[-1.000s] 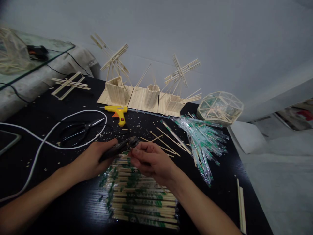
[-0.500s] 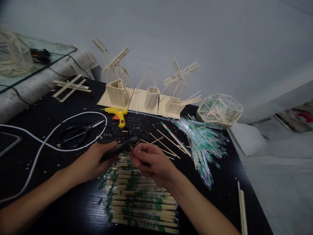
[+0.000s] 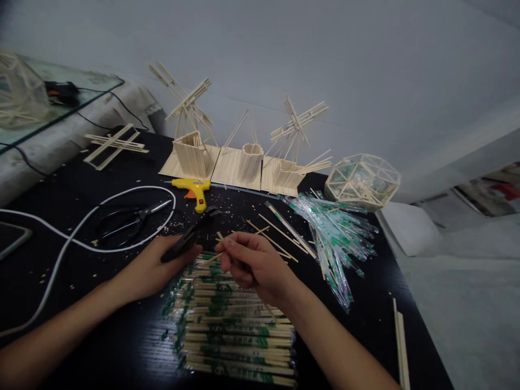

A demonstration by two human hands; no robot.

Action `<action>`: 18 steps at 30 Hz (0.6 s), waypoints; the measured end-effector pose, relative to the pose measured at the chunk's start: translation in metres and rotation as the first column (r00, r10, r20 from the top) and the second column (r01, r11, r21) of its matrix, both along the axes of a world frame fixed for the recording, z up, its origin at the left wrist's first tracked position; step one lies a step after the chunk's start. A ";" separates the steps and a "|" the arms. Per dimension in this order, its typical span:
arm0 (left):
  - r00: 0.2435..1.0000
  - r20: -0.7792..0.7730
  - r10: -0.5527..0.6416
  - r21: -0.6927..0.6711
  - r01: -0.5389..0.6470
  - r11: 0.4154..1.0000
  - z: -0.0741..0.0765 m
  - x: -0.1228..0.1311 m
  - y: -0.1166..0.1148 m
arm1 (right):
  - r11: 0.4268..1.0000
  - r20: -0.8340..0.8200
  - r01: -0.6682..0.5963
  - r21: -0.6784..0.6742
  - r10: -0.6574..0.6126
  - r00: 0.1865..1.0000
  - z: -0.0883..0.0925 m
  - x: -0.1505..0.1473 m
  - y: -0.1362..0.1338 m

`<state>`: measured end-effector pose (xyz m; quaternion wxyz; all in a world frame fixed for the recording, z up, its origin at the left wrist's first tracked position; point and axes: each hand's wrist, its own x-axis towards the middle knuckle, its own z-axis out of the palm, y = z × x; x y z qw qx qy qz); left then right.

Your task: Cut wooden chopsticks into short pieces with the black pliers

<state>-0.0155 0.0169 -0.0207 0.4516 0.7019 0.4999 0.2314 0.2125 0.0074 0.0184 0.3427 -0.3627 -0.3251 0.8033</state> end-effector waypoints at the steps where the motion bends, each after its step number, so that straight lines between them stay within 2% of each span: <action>1: 1.000 0.007 0.006 -0.004 -0.006 1.000 0.001 0.001 0.000 | 1.000 0.001 0.004 0.007 -0.004 1.000 0.000 0.000 0.000; 4: 1.000 -0.015 0.007 0.018 -0.007 1.000 0.003 0.001 -0.002 | 1.000 0.006 0.010 0.019 -0.010 1.000 0.001 -0.001 0.000; 8: 0.991 -0.130 0.002 0.128 0.015 0.992 0.002 -0.001 -0.003 | 0.999 0.044 0.028 0.036 -0.030 0.999 0.000 -0.002 0.001; 13: 0.969 -0.243 0.052 0.206 0.000 0.979 -0.001 -0.002 -0.005 | 0.991 0.120 0.029 0.131 -0.045 0.992 -0.004 -0.004 -0.001; 18: 0.936 -0.343 0.076 0.226 0.004 0.974 -0.001 -0.001 -0.007 | 0.975 0.191 0.023 0.220 -0.066 0.979 -0.007 -0.004 -0.003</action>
